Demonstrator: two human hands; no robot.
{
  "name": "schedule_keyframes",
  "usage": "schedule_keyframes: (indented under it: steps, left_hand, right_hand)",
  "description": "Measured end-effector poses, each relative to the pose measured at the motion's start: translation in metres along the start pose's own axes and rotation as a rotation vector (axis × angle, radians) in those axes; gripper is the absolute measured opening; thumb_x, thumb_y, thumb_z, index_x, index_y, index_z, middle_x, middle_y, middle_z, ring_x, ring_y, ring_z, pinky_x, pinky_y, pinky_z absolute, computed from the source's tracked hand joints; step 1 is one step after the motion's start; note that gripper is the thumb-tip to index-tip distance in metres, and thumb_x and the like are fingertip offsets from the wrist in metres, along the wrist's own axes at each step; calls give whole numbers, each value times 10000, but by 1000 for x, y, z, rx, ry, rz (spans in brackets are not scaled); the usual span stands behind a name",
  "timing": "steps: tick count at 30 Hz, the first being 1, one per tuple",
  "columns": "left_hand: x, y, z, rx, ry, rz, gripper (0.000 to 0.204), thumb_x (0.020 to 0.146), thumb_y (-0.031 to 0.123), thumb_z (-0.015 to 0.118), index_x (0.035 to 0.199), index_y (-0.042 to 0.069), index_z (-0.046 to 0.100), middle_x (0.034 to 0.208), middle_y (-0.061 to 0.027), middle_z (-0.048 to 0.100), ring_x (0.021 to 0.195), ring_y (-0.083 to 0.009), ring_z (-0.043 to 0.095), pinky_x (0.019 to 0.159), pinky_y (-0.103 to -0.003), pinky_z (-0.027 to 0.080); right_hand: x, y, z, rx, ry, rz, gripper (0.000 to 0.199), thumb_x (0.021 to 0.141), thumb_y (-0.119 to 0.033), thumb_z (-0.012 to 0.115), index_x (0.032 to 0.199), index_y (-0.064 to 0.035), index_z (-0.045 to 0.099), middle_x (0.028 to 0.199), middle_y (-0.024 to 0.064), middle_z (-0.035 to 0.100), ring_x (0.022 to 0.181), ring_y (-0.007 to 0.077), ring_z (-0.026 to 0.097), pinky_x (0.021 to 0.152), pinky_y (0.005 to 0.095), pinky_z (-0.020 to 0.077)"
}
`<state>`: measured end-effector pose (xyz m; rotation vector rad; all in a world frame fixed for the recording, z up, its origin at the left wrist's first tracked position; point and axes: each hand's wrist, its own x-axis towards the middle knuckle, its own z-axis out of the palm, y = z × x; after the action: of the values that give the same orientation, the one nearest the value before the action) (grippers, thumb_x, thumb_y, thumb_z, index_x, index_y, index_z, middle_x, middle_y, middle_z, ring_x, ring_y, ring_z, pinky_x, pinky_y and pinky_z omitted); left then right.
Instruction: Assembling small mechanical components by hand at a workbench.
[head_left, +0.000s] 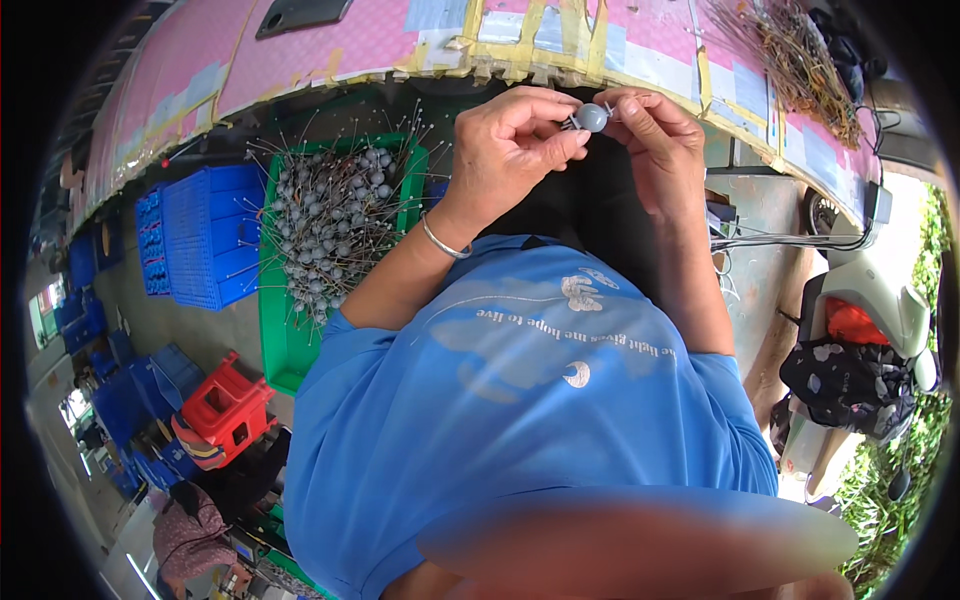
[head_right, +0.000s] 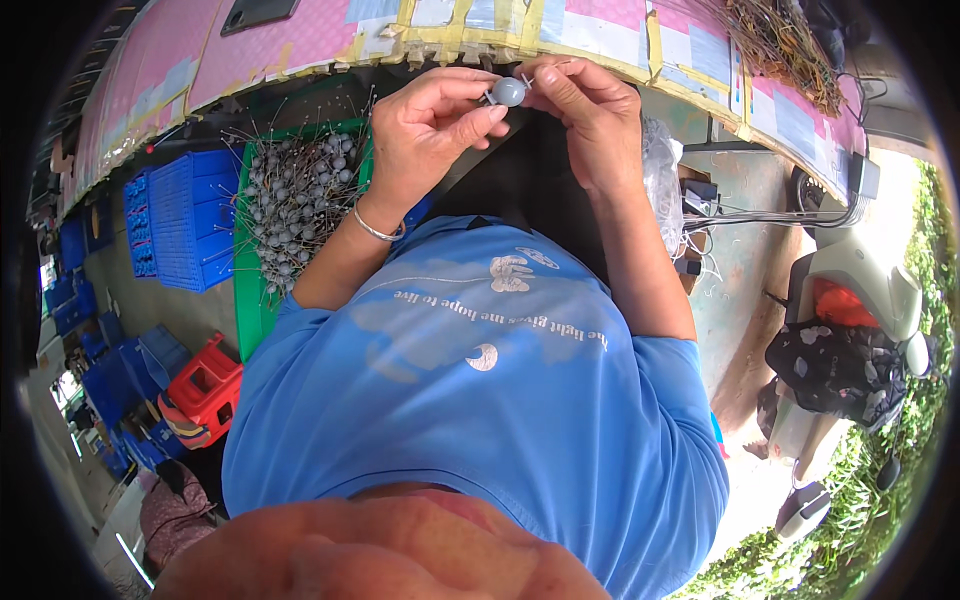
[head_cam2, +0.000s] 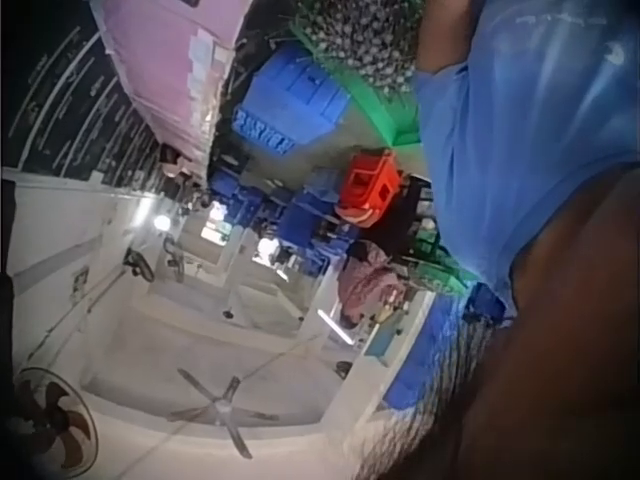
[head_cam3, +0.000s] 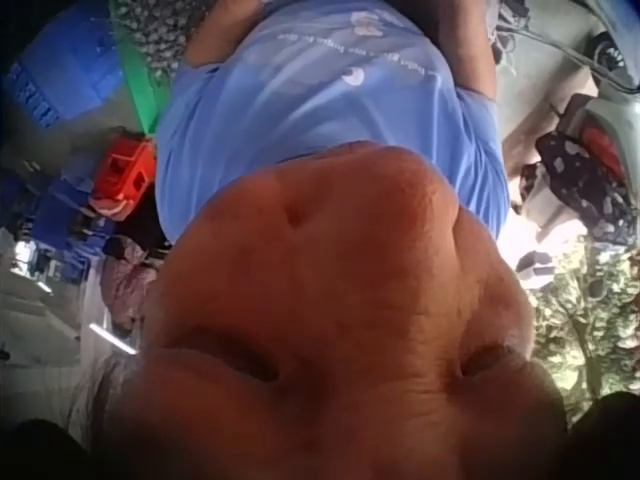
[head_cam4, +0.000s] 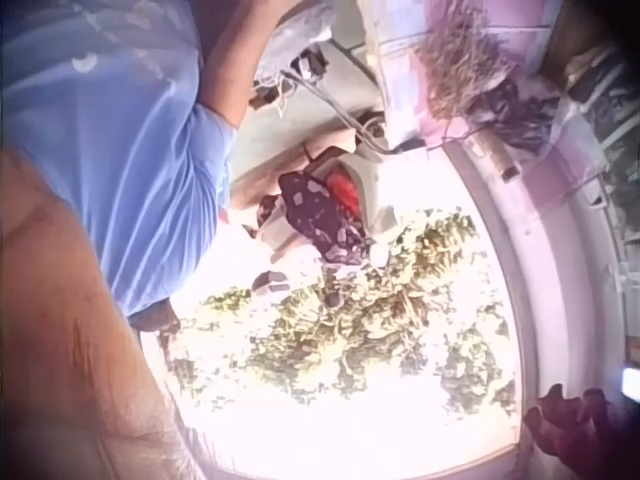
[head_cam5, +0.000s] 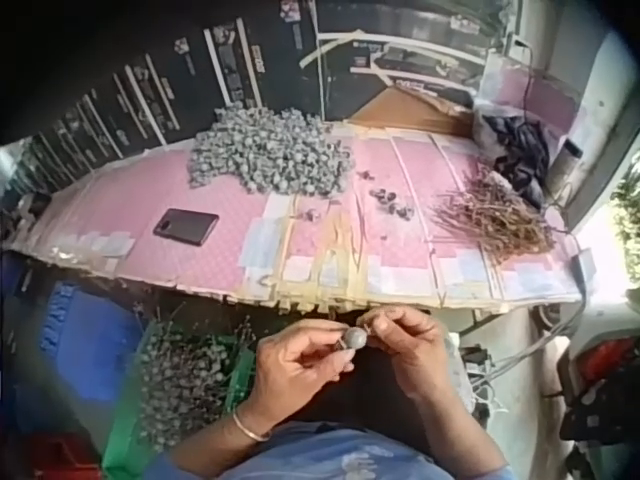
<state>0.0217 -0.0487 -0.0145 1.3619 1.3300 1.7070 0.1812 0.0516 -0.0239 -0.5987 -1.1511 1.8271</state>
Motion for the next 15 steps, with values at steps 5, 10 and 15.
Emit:
schedule_keyframes:
  steps: [5, 10, 15]
  left_hand:
    - [-2, 15, -19, -22, -56, -87, 172, 833, 36, 750, 975, -35, 683, 1030, -111, 687, 638, -125, 691, 541, -226, 563]
    - [-16, 28, -29, 9, -33, -65, 189, 838, 5, 728, 1005, -47, 660, 1001, -99, 678, 716, -137, 706, 563, -241, 574]
    - [-39, 35, -40, 70, 0, -21, 161, 857, -59, 651, 1017, -62, 638, 954, -120, 650, 766, -186, 718, 586, -279, 594]
  right_hand:
    - [0, -15, 6, -215, -328, 26, 207, 907, -39, 655, 1102, 28, 673, 1015, 102, 690, 920, 175, 658, 837, 314, 542]
    - [1, -19, 19, -296, -456, 33, 206, 872, -6, 676, 1075, 31, 676, 1024, 86, 684, 924, 156, 650, 846, 291, 517]
    - [9, 5, 26, -146, -617, 122, 199, 880, 4, 655, 1073, 49, 674, 1033, 122, 685, 919, 204, 673, 855, 326, 548]
